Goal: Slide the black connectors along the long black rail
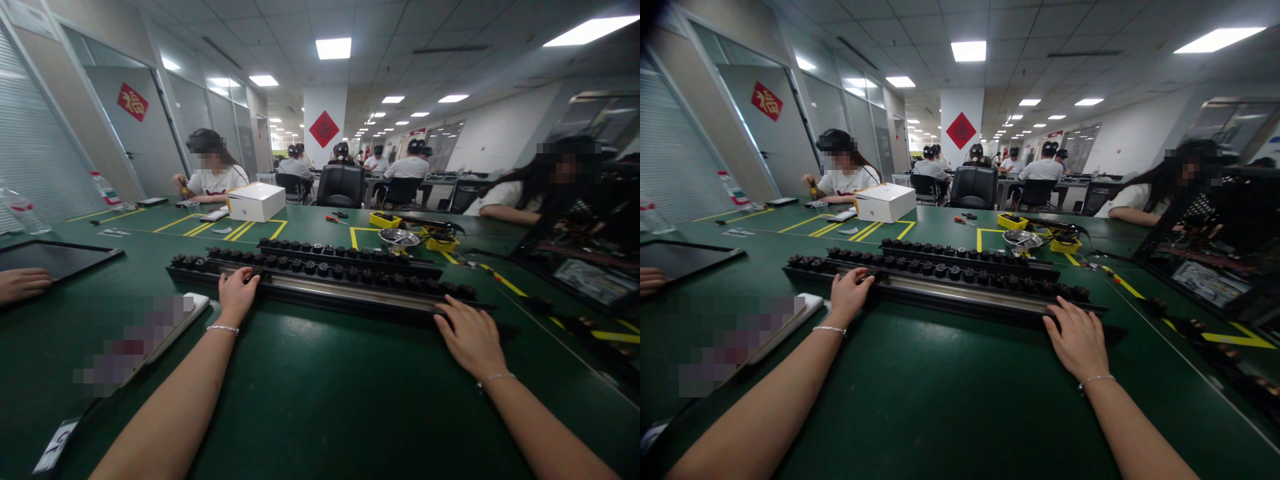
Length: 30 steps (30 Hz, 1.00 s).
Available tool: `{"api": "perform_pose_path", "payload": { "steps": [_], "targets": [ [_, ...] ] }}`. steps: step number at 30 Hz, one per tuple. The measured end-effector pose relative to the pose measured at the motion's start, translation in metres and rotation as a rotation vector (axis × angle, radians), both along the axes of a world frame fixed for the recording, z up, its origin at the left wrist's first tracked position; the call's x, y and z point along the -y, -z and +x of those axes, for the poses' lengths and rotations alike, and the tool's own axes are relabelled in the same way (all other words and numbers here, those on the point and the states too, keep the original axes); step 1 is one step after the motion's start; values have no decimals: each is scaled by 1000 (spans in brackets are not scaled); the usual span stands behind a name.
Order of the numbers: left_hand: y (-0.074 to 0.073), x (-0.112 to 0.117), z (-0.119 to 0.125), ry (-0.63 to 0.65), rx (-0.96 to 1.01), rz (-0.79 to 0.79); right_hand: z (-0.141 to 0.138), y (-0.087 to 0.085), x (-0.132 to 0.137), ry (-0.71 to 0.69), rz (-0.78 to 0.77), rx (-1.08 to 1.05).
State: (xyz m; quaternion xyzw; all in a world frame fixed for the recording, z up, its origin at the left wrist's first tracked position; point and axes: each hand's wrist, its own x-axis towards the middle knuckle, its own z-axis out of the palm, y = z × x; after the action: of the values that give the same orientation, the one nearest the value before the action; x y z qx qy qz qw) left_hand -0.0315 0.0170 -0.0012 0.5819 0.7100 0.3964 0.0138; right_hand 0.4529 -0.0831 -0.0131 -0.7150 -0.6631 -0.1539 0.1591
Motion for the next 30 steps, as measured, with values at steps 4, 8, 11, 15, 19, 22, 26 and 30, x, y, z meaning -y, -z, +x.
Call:
{"api": "perform_pose_path", "payload": {
  "steps": [4,8,11,15,19,22,26,30],
  "targets": [
    [1,-1,0,11,-1,11,0,0,0,-1,1,4],
    [2,-1,0,3,-15,18,-1,1,0,-7,36,19],
    [2,-1,0,-1,-23,13,-1,1,1,-7,39,19],
    [0,0,3,17,-37,14,-1,0,1,-9,22,7],
    [-2,1,5,37,-50,19,-2,-2,1,-3,15,-1],
    [-1,0,6,45,-54,20,-2,-2,1,-4,12,3],
    [-1,0,6,47,-51,27,-3,-3,2,-6,2,6],
    [-2,1,7,39,-42,19,-3,-3,2,-5,8,1]
  ]
}}
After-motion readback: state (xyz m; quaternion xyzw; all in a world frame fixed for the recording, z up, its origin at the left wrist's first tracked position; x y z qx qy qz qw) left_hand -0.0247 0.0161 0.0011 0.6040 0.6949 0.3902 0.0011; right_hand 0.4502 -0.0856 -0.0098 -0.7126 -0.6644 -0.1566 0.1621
